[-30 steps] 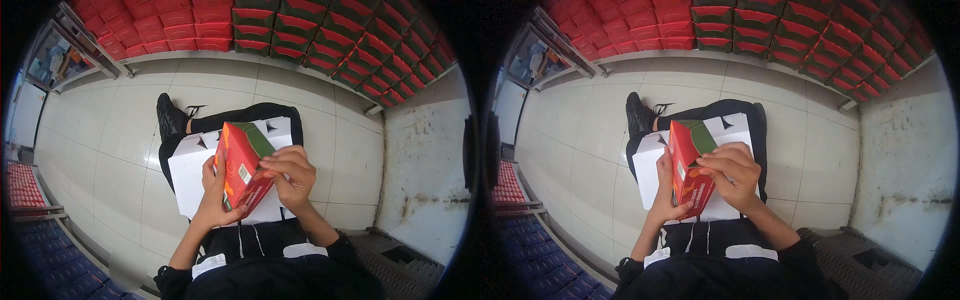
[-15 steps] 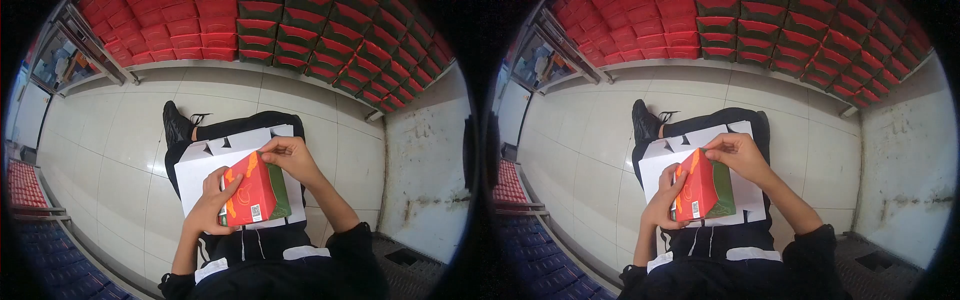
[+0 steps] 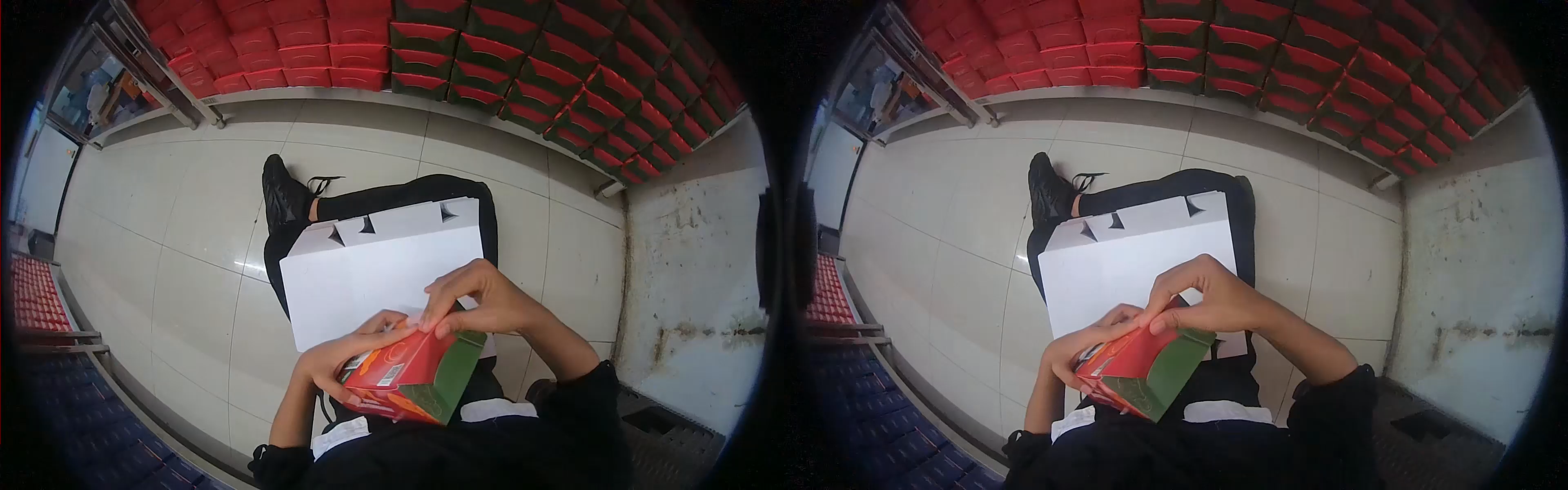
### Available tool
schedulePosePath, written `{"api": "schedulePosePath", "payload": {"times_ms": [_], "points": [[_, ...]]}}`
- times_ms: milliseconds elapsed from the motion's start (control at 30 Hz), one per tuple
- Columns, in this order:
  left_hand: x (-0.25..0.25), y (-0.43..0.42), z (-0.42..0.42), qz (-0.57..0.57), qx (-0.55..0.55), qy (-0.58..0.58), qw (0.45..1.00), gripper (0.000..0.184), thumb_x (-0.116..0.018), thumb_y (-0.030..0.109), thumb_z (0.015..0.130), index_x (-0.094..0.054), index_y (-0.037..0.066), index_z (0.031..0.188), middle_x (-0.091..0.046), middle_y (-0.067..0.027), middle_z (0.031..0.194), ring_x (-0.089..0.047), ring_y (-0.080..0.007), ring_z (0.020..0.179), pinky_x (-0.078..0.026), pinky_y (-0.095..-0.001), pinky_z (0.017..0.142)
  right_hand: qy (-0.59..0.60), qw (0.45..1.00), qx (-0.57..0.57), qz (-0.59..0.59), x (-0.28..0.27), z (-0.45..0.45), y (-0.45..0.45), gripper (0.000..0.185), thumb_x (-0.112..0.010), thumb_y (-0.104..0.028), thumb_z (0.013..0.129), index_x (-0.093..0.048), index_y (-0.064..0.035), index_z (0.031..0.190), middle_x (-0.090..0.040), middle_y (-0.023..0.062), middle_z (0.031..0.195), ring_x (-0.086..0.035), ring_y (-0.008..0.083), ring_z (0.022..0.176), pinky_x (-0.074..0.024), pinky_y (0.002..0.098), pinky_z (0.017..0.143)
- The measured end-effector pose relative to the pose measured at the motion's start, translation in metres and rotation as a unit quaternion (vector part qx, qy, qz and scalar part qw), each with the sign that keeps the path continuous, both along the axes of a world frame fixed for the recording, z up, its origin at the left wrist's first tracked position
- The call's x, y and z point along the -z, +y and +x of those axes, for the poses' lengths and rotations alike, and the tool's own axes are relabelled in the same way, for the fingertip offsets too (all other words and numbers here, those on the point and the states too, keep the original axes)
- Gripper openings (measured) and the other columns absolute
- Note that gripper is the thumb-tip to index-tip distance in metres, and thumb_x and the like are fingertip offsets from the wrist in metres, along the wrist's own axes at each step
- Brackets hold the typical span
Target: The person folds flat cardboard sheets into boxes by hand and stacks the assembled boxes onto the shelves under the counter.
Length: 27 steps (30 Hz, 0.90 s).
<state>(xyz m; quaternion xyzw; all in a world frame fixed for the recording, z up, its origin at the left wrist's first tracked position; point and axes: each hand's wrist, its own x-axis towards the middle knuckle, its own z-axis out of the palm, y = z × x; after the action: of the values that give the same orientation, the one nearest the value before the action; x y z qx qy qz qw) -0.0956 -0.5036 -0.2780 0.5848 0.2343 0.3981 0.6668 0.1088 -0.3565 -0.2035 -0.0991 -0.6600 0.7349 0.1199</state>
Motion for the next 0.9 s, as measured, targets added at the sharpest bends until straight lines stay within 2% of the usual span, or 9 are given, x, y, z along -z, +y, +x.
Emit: {"api": "schedulePosePath", "payload": {"times_ms": [167,333,433,533,600,633,733,800,900], "points": [[0.013,-0.001,0.012,0.018,0.051,-0.001,0.999,0.103,-0.074,0.033,0.049,-0.031,0.012,0.141,-0.027,-0.0165,0.134,-0.026,-0.0350,0.125,-0.015,-0.0385,0.106,0.011,0.992,-0.115,0.056,-0.026,-0.006,-0.015,0.014,-0.075,-0.009,0.068,-0.073,-0.0086,0.081,-0.069,0.0034,0.077,-0.059,0.0139,0.072,-0.0390,0.0277,0.077],[0.013,-0.005,0.012,0.015,0.014,0.009,1.000,0.108,-0.076,0.033,0.050,-0.027,0.007,0.142,-0.023,-0.0166,0.138,-0.021,-0.0329,0.129,-0.014,-0.0373,0.107,-0.030,0.985,-0.095,0.138,-0.027,-0.004,-0.010,0.013,-0.072,-0.011,0.071,-0.072,-0.0092,0.084,-0.068,0.0043,0.085,-0.060,0.0140,0.081,-0.0386,0.0310,0.082],[0.000,-0.012,0.007,-0.149,-0.138,-0.029,0.979,0.108,-0.076,0.033,0.053,-0.021,0.003,0.142,-0.027,-0.0155,0.138,-0.025,-0.0306,0.130,-0.016,-0.0366,0.106,0.090,0.954,0.174,0.226,-0.026,-0.006,0.006,0.033,-0.065,-0.012,0.079,-0.061,-0.0052,0.111,-0.059,0.0133,0.113,-0.055,0.0246,0.106,-0.0385,0.0357,0.094],[0.006,-0.005,0.003,-0.139,-0.311,-0.285,0.896,0.087,-0.070,0.039,0.066,-0.028,0.005,0.133,-0.043,-0.0127,0.127,-0.045,-0.0246,0.118,-0.038,-0.0377,0.099,0.110,0.905,0.342,0.226,-0.017,-0.007,0.004,0.034,-0.064,-0.012,0.080,-0.059,-0.0044,0.113,-0.059,0.0141,0.109,-0.055,0.0264,0.105,-0.0389,0.0361,0.093],[-0.042,0.025,0.025,-0.082,-0.585,-0.333,0.735,0.068,-0.060,0.046,0.077,-0.033,0.008,0.127,-0.045,-0.0104,0.124,-0.048,-0.0200,0.114,-0.044,-0.0361,0.094,0.154,0.869,0.378,0.280,0.011,-0.013,-0.009,0.030,-0.062,-0.008,0.079,-0.060,-0.0034,0.109,-0.058,0.0149,0.108,-0.055,0.0265,0.103,-0.0415,0.0351,0.090],[-0.052,0.032,0.031,-0.079,-0.585,-0.333,0.735,0.068,-0.060,0.046,0.077,-0.033,0.008,0.127,-0.045,-0.0104,0.124,-0.048,-0.0200,0.114,-0.044,-0.0361,0.094,0.145,0.900,0.326,0.252,0.009,-0.020,-0.020,0.029,-0.068,-0.007,0.076,-0.061,-0.0014,0.103,-0.057,0.0142,0.108,-0.056,0.0254,0.099,-0.0453,0.0341,0.083],[-0.066,0.044,0.049,-0.145,-0.649,-0.329,0.671,0.064,-0.047,0.055,0.085,-0.033,0.008,0.127,-0.046,-0.0076,0.122,-0.047,-0.0182,0.114,-0.041,-0.0353,0.096,0.127,0.863,0.331,0.359,0.005,-0.042,-0.041,0.033,-0.074,-0.007,0.071,-0.060,0.0006,0.100,-0.057,0.0133,0.108,-0.057,0.0228,0.097,-0.0485,0.0320,0.079],[-0.053,0.041,0.062,-0.125,-0.650,-0.304,0.685,0.065,-0.045,0.056,0.085,-0.033,0.009,0.127,-0.046,-0.0076,0.122,-0.047,-0.0187,0.115,-0.040,-0.0357,0.096,0.188,0.889,0.396,0.131,0.011,-0.051,-0.048,0.032,-0.071,-0.013,0.078,-0.057,0.0034,0.101,-0.054,0.0132,0.106,-0.055,0.0184,0.099,-0.0473,0.0294,0.082],[-0.036,0.030,0.071,-0.100,-0.643,-0.270,0.709,0.071,-0.044,0.063,0.083,-0.032,0.009,0.128,-0.045,-0.0076,0.123,-0.045,-0.0198,0.117,-0.038,-0.0371,0.098,0.159,0.898,0.410,0.003,-0.002,-0.058,-0.050,0.022,-0.069,-0.005,0.078,-0.060,0.0024,0.097,-0.059,0.0111,0.103,-0.059,0.0144,0.091,-0.0501,0.0259,0.078]]}}
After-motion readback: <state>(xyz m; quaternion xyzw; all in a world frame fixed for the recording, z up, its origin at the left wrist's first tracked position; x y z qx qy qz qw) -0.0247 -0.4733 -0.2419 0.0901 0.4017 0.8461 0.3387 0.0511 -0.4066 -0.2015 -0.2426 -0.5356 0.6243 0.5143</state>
